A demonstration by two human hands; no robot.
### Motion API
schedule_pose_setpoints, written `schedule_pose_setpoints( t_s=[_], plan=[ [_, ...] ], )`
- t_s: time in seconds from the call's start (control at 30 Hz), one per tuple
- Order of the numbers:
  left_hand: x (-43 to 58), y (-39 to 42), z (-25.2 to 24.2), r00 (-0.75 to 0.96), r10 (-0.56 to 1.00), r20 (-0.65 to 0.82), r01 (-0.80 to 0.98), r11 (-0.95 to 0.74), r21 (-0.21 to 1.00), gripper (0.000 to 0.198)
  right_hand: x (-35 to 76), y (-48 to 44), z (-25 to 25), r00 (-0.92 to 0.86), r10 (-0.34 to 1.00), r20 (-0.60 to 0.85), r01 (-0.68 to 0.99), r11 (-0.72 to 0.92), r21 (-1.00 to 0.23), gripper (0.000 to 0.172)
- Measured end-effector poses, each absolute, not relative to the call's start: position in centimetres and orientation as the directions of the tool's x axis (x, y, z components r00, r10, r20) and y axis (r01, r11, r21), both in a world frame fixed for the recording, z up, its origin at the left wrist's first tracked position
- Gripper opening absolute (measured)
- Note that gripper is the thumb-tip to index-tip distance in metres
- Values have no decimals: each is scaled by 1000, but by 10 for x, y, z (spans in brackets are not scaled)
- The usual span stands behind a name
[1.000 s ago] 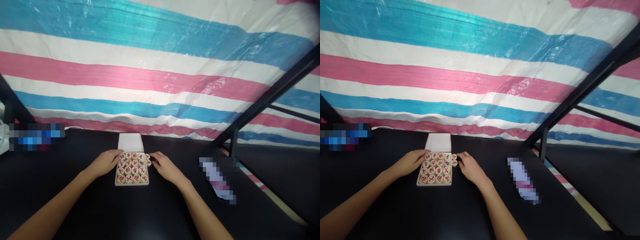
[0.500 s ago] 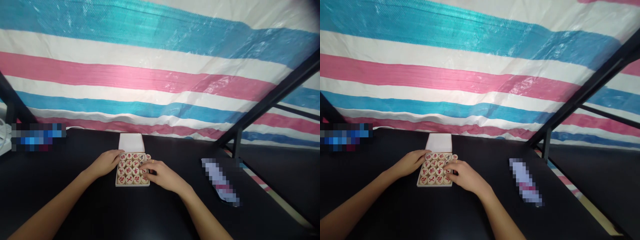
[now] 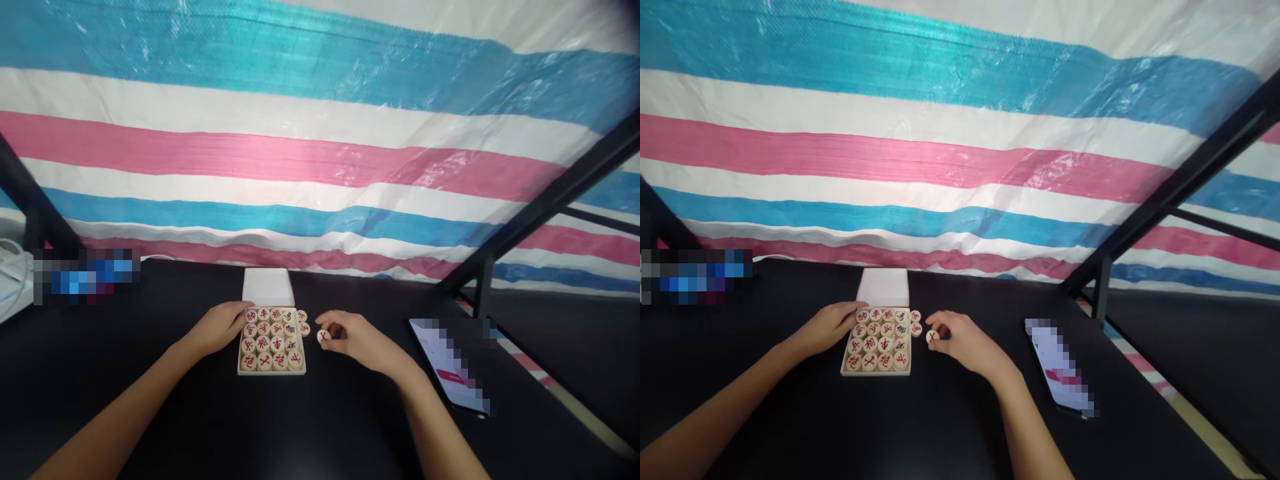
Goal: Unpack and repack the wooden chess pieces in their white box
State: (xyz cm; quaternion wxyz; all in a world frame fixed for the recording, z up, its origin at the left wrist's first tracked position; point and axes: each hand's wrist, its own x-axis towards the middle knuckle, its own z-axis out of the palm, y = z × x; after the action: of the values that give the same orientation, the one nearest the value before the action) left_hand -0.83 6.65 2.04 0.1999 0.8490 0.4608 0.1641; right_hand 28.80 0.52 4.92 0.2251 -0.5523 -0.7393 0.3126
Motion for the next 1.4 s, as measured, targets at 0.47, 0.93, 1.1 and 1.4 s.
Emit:
schedule_pose_setpoints(
  t_s=[0.47, 0.93, 1.1, 1.4],
  plan=[
    [-8, 67, 20, 525, 845, 99, 730, -507, 459, 40, 267, 5, 43, -343, 936, 85, 709, 317, -630, 10],
    [-9, 68, 19, 531, 843, 91, 720, -505, 476, 40, 250, -12, 59, -537, 843, 38, 647, 440, -622, 22],
    [-10, 69, 17, 532, 840, 103, 719, -513, 469, 40, 276, -8, 62, -403, 898, -178, 716, 187, -673, 19],
    [-9, 68, 19, 540, 836, 96, 714, -515, 475, 40, 269, -7, 47, -387, 890, -241, 719, 128, -683, 25]
  ],
)
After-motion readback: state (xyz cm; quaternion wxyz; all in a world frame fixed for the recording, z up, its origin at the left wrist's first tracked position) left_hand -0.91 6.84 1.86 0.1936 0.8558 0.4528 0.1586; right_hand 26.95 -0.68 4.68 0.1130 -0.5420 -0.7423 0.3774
